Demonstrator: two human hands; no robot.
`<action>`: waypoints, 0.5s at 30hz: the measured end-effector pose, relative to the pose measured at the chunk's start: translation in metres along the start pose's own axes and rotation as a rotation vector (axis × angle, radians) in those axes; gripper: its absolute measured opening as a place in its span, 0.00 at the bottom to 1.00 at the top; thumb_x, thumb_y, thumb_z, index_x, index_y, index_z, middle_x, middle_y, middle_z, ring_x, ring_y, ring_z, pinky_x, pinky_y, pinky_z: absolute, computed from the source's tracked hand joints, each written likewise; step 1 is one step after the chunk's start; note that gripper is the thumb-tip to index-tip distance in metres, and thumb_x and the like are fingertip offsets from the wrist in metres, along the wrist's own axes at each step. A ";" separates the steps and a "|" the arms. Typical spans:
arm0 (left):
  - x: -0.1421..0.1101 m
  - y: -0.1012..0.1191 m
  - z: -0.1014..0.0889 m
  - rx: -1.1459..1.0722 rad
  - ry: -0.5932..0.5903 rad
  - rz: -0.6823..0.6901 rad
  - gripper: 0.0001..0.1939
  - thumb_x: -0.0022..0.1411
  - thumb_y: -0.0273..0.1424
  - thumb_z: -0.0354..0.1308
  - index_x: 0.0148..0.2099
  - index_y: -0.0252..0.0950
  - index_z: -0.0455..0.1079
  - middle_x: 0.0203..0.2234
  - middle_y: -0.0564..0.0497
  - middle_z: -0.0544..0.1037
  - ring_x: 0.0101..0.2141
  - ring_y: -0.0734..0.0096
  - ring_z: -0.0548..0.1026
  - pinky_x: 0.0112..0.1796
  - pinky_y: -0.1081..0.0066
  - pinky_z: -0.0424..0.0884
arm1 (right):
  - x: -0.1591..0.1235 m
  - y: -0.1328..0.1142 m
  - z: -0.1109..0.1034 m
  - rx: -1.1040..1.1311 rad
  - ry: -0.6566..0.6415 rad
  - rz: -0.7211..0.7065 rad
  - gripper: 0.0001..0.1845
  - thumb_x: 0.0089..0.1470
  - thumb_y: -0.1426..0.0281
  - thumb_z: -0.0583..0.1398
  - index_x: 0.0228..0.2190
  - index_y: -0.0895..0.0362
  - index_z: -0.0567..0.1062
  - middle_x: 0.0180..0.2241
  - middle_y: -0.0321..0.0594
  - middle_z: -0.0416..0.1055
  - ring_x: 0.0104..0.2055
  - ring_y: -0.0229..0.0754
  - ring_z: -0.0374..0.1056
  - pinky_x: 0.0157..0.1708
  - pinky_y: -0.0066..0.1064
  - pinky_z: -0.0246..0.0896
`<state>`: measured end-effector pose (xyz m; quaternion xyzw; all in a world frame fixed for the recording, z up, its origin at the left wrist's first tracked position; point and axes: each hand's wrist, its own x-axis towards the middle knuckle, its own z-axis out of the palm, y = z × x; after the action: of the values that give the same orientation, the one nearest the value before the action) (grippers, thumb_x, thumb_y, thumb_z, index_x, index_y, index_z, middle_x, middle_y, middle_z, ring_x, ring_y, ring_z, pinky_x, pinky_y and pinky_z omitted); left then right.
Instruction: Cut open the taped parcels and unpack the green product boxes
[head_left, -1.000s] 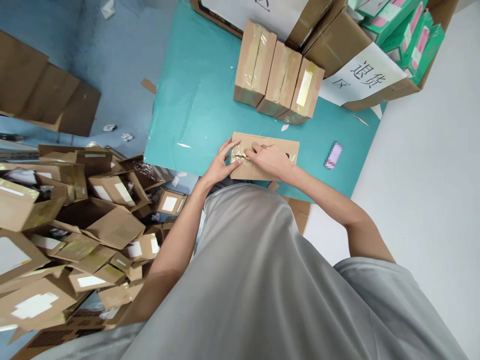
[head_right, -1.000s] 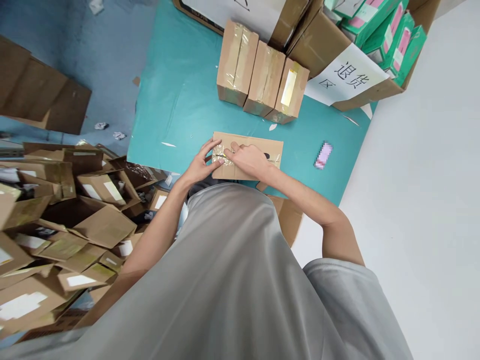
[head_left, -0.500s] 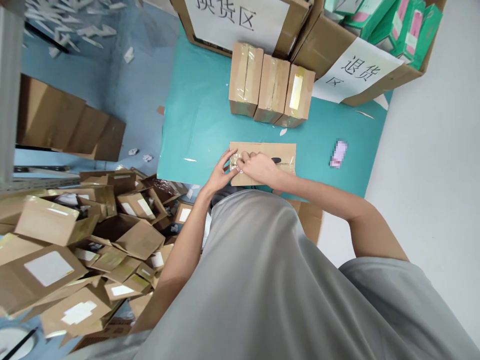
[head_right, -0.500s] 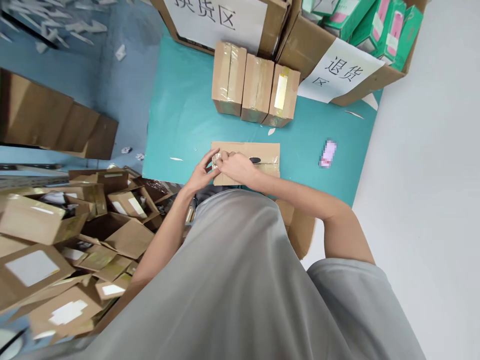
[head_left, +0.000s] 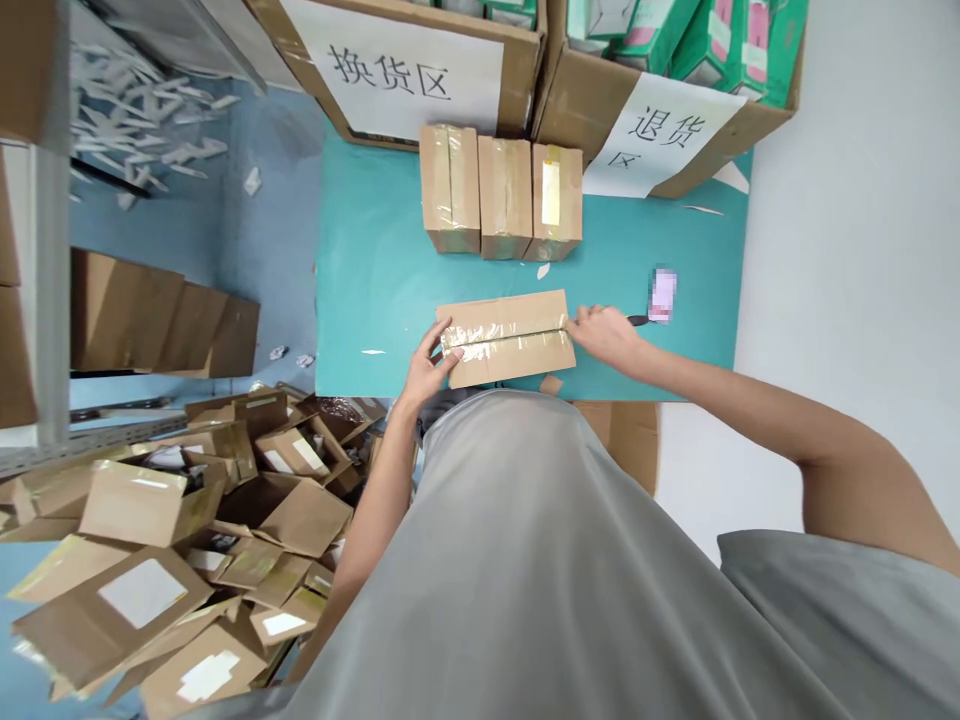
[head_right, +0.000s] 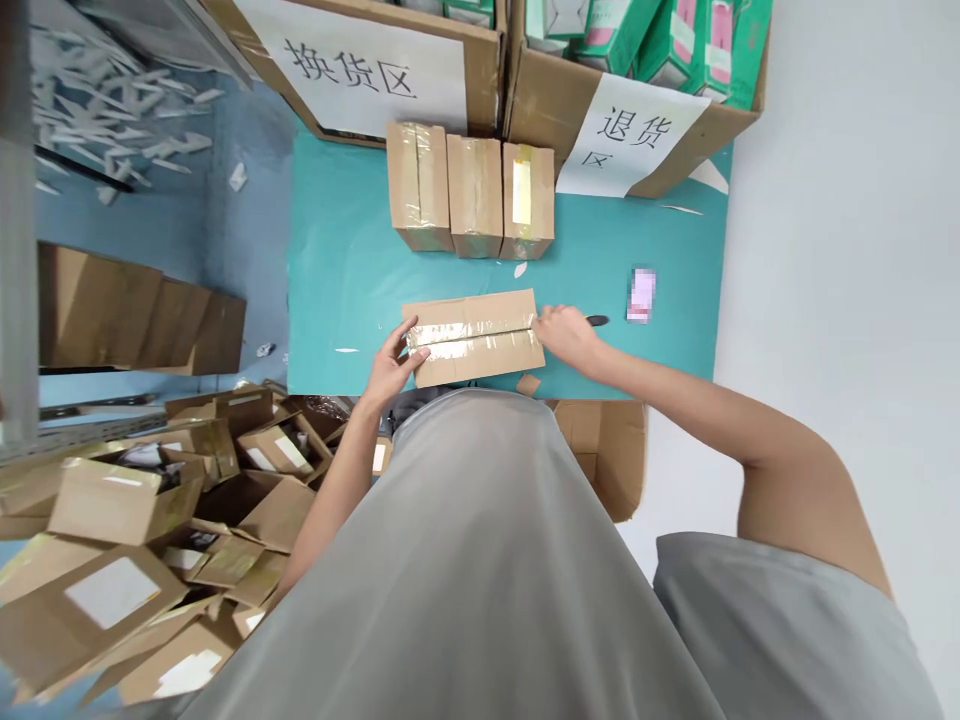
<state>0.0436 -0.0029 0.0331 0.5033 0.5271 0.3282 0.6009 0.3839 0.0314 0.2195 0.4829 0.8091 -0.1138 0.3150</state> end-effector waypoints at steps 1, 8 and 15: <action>0.000 0.000 0.001 0.001 0.008 0.000 0.51 0.63 0.64 0.71 0.79 0.45 0.65 0.80 0.35 0.61 0.76 0.38 0.66 0.70 0.42 0.70 | -0.008 0.012 0.006 0.016 0.009 0.013 0.24 0.71 0.83 0.49 0.53 0.65 0.82 0.47 0.64 0.81 0.46 0.56 0.77 0.37 0.39 0.55; 0.005 -0.004 0.000 0.054 0.049 0.046 0.52 0.63 0.67 0.67 0.78 0.43 0.65 0.78 0.35 0.65 0.75 0.37 0.66 0.73 0.40 0.65 | -0.030 0.037 0.028 0.210 0.127 0.082 0.17 0.75 0.76 0.55 0.51 0.56 0.84 0.47 0.58 0.82 0.45 0.53 0.76 0.37 0.37 0.54; -0.002 -0.036 -0.066 0.064 0.189 -0.021 0.51 0.67 0.67 0.60 0.81 0.45 0.61 0.78 0.37 0.66 0.75 0.46 0.68 0.73 0.43 0.66 | -0.026 0.032 0.074 0.850 0.480 0.228 0.26 0.74 0.45 0.58 0.51 0.53 0.83 0.44 0.46 0.85 0.43 0.50 0.77 0.38 0.34 0.62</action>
<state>-0.0254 0.0024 0.0037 0.4836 0.5969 0.3507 0.5356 0.4493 -0.0070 0.1823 0.6665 0.6828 -0.2839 -0.0943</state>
